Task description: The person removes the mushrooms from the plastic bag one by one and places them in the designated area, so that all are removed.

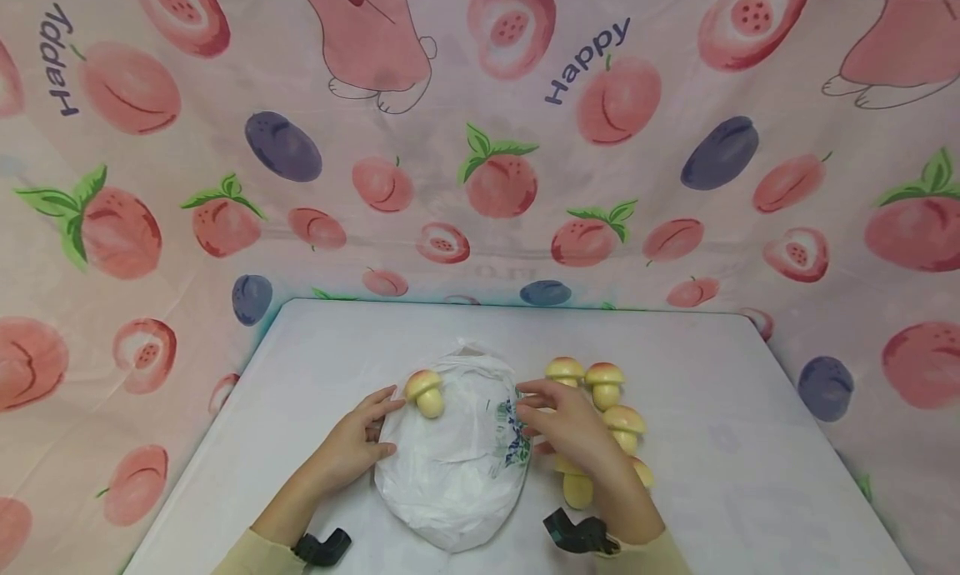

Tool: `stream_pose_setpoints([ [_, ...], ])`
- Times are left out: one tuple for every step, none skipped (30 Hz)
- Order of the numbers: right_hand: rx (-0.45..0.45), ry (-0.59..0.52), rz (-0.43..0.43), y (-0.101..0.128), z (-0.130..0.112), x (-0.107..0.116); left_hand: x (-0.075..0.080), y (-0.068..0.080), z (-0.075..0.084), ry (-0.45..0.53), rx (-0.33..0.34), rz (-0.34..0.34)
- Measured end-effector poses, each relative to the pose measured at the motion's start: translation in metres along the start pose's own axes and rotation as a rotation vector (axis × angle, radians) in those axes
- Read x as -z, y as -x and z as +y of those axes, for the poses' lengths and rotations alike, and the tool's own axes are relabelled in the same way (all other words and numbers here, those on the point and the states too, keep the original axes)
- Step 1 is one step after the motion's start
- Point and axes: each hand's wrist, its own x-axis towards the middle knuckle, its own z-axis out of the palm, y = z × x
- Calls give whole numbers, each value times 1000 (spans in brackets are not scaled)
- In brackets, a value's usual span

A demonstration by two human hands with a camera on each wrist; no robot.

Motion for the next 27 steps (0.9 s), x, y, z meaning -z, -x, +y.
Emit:
stream_pose_setpoints([
  [3, 2, -2, -1, 0, -1, 0, 0, 0, 2, -1, 0],
  [8, 0, -3, -2, 0, -3, 0, 0, 0, 2, -1, 0],
  [12, 0, -5, -3, 0, -4, 0, 0, 1, 2, -1, 0],
  [15, -1, -6, -5, 0, -5, 0, 0, 1, -1, -2, -1],
  [16, -4, -8, -6, 0, -6, 0, 0, 1, -4, -4, 0],
  [17, -5, -8, -7, 0, -7, 0, 0, 1, -6, -5, -1],
  [17, -5, -9, -8, 0, -8, 0, 0, 1, -11, -10, -1],
  [17, -10, -11, -9, 0, -9, 0, 0, 1, -16, -8, -1],
  [18, -11, -12, -10, 0, -10, 0, 0, 1, -20, -11, -1],
  [18, -11, -12, -12, 0, -11, 0, 0, 1, -24, -11, -1],
  [17, -11, -16, -13, 0, -12, 0, 0, 0, -24, -8, 2],
  [18, -15, -21, -14, -1, -13, 0, -1, 0, -24, -4, 2],
  [19, -22, -28, -16, -1, -14, 0, -1, 0, -25, -1, 4],
  [21, -28, -35, -17, -2, -15, 0, -1, 0, -25, 5, 7],
  [26, -28, -41, -18, -2, -16, -1, -1, 0, -23, 7, 9],
  [29, -32, -46, -19, -2, -18, -1, -2, -1, -24, 12, 11],
  [32, -38, -53, -20, -3, -19, -1, -2, -1, -23, 13, 13],
  [40, -39, -59, -21, -3, -20, -1, -2, -1, -23, 13, 14],
  [46, -32, -61, -22, -3, -22, -1, -2, -1, -24, 11, 15],
  [50, -29, -63, -23, -3, -23, -1, -2, -1, -25, 11, 15],
  [53, -25, -63, -24, -3, -24, -1, -2, -1, -25, 10, 14],
  [54, -24, -64, -25, -3, -26, -1, -2, -1, -27, 6, 15],
  [52, -24, -66, -26, -3, -28, -1, -2, -1, -25, 4, 13],
  [53, -25, -70, -26, -3, -30, -1, -2, -1, -26, 3, 11],
  [48, -29, -71, -27, -3, -31, -1, -2, -1, -23, 1, 9],
  [42, -37, -72, -28, -3, -33, -1, -2, -1, -19, -1, 7],
  [40, -41, -70, -29, -4, -35, -1, -2, -1, -17, -4, 5],
])
